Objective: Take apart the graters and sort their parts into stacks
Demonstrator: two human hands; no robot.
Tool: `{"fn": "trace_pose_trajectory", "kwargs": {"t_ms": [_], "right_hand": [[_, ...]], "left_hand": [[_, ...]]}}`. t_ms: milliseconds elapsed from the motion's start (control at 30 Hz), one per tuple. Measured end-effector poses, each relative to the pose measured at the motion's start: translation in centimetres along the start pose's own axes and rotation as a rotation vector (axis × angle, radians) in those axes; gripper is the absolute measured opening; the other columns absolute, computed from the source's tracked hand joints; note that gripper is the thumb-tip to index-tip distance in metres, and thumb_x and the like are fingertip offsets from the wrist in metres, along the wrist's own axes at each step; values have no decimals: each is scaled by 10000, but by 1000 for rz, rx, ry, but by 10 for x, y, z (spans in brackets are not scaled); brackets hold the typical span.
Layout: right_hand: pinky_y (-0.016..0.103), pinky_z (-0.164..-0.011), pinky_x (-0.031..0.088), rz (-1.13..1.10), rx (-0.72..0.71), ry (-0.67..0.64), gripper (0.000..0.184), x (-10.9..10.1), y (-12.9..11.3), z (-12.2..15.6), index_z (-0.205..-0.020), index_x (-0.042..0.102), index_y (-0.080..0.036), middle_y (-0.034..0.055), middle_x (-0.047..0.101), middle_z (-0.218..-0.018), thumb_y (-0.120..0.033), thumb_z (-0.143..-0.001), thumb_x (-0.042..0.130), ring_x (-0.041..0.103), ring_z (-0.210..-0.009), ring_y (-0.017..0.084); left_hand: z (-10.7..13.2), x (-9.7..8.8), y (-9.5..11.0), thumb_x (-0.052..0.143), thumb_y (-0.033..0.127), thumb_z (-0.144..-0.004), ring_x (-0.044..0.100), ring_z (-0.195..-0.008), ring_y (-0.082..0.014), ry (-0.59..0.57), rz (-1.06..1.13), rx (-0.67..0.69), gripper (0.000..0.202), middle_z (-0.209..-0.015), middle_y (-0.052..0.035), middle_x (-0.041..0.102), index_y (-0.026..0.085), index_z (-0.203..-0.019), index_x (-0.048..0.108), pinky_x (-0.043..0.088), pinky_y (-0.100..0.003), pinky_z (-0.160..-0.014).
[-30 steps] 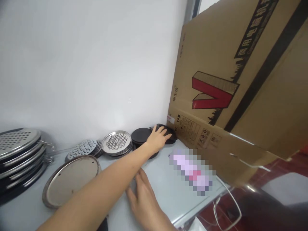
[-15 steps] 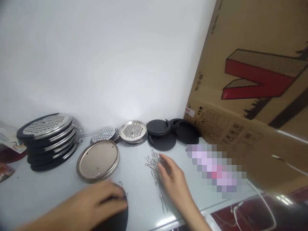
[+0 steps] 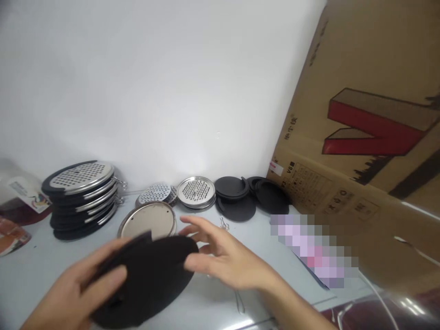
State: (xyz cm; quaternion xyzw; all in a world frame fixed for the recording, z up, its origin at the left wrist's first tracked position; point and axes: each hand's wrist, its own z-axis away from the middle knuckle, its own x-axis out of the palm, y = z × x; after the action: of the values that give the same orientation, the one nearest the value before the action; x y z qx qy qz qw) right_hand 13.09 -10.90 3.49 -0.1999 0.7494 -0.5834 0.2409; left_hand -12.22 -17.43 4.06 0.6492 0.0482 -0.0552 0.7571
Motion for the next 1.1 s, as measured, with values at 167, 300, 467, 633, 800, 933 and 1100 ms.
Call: {"fn": "trace_pose_trajectory", "kwargs": {"t_ms": [167,300,467,633,800,933,1100], "right_hand": [[375,-884,556,-157,48,-155,492,2,-12,-43,-1269,584,-218,38,716,-1057,-306,-805,722,681,-985,194],[348,-858,552,-221,118,-307,407,2,2,-51,-1172,649,-195,23,727,-989,-269,-783,741,694,-910,175],[276,-796,534,-224,191,-342,304,7,17,-40,-1117,680,-188,20,723,-930,-294,-832,695,682,-843,136],[227,-614,509,-65,178,-126,240,-5,24,-34,-1046,677,-178,-19,673,-729,-294,-837,693,642,-625,105],[271,-665,535,-84,129,68,254,-4,31,-38,-1009,679,-178,-1,675,-740,-297,-793,745,667,-642,129],[261,-658,539,-189,99,174,218,16,39,-41,-895,684,-191,-2,701,-738,-291,-736,794,675,-654,133],[261,-717,533,73,52,362,186,34,45,-37,-954,741,-224,21,754,-800,-336,-807,724,696,-754,160]], "left_hand": [[-41,-21,34,630,416,-862,620,-1123,-291,-204,265,-40,551,-1255,-80,666,272,-1382,518,536,-339,-886],[-59,-33,43,689,356,-833,577,-1191,-261,-421,-86,40,525,-1286,-51,645,274,-1335,560,463,-327,-981],[-60,-10,32,551,450,-904,662,-944,-231,-434,-328,149,377,-1020,-36,734,229,-1180,681,506,-294,-818],[-55,-4,11,541,420,-921,655,-1000,-220,-312,-313,215,348,-1098,-28,727,241,-1178,693,479,-267,-876],[-57,-12,5,557,425,-918,663,-973,-208,-334,-296,175,338,-1020,-11,739,236,-1162,695,481,-266,-862],[-57,-4,0,557,431,-918,660,-960,-209,-372,-216,130,331,-1015,-16,735,232,-1139,701,487,-279,-850],[-59,3,-8,579,430,-904,653,-965,-227,-283,-147,124,346,-1025,-37,728,207,-1140,698,494,-306,-844]]}}
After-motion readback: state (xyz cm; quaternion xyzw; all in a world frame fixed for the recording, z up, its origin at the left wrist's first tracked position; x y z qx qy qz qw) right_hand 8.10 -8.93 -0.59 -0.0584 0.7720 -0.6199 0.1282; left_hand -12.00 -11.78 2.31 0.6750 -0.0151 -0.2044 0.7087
